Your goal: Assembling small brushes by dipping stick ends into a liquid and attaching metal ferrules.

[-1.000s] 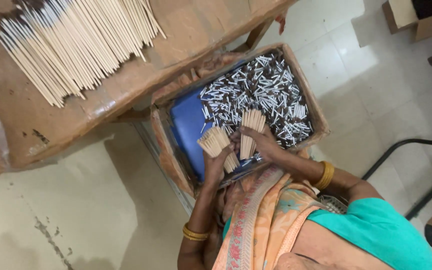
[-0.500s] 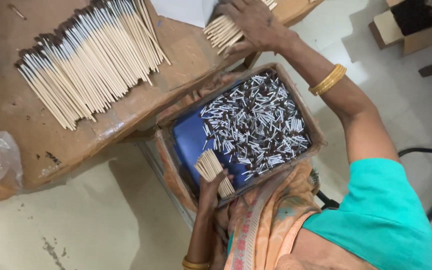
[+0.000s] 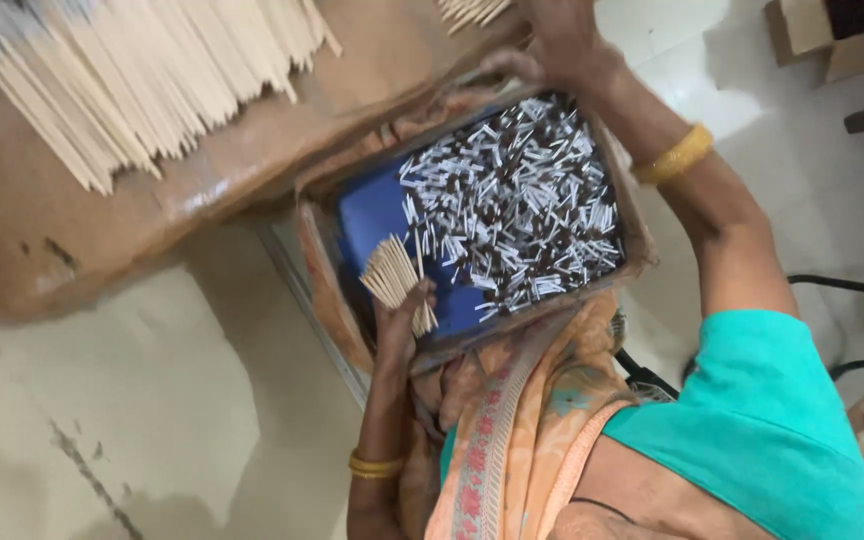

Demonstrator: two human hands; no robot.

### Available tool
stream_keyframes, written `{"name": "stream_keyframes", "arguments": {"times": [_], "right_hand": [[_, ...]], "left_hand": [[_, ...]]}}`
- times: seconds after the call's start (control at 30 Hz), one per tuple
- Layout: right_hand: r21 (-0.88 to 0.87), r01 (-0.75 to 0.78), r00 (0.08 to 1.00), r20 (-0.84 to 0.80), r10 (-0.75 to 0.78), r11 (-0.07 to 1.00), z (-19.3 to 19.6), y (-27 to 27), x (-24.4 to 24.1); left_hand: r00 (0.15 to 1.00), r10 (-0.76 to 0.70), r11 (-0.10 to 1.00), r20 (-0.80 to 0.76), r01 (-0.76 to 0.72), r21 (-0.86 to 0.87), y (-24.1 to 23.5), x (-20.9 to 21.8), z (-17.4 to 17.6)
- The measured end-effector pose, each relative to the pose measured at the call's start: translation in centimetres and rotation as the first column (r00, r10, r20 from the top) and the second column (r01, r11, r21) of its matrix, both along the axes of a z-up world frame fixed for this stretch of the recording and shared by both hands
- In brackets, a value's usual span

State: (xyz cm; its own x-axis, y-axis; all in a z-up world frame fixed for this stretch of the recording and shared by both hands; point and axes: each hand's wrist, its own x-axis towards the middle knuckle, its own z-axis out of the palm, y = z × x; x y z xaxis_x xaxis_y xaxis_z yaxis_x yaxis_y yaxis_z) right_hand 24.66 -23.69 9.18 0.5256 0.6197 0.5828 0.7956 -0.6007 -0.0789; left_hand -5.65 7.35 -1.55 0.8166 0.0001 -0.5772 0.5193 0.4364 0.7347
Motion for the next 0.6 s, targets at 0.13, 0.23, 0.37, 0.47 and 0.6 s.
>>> {"name": "stream_keyframes", "arguments": {"times": [0.13,0.23,0.37,0.47,0.6], "right_hand": [[0.083,-0.153,0.975,-0.149,0.164,0.985,-1.3,7.8,-9.6],[-0.071,-0.158,0.830,-0.551,0.094,0.985,-7.3,10.2,-14.0],[-0.425,-0.349,0.916,-0.342,0.209,0.835,-7.6,13.9,-18.8],[-0.415,-0.465,0.838,-0.493,0.236,0.782,-9.6,14.2,-19.9],[-0.714,-0.159,0.955,-0.287,-0.078,0.681,-6.9,12.3,-17.8]], "left_hand": [[0.982,0.130,0.983,0.134,-0.110,-0.148,0.0,0.5,0.6],[0.966,0.202,0.960,0.164,-0.162,-0.229,0.0,0.3,0.1],[0.950,0.257,0.942,0.180,-0.205,-0.266,0.2,-0.1,0.0],[0.939,0.281,0.934,0.199,-0.220,-0.282,0.0,0.0,0.0],[0.942,0.283,0.941,0.182,-0.235,-0.245,-0.2,0.2,0.9]]}}
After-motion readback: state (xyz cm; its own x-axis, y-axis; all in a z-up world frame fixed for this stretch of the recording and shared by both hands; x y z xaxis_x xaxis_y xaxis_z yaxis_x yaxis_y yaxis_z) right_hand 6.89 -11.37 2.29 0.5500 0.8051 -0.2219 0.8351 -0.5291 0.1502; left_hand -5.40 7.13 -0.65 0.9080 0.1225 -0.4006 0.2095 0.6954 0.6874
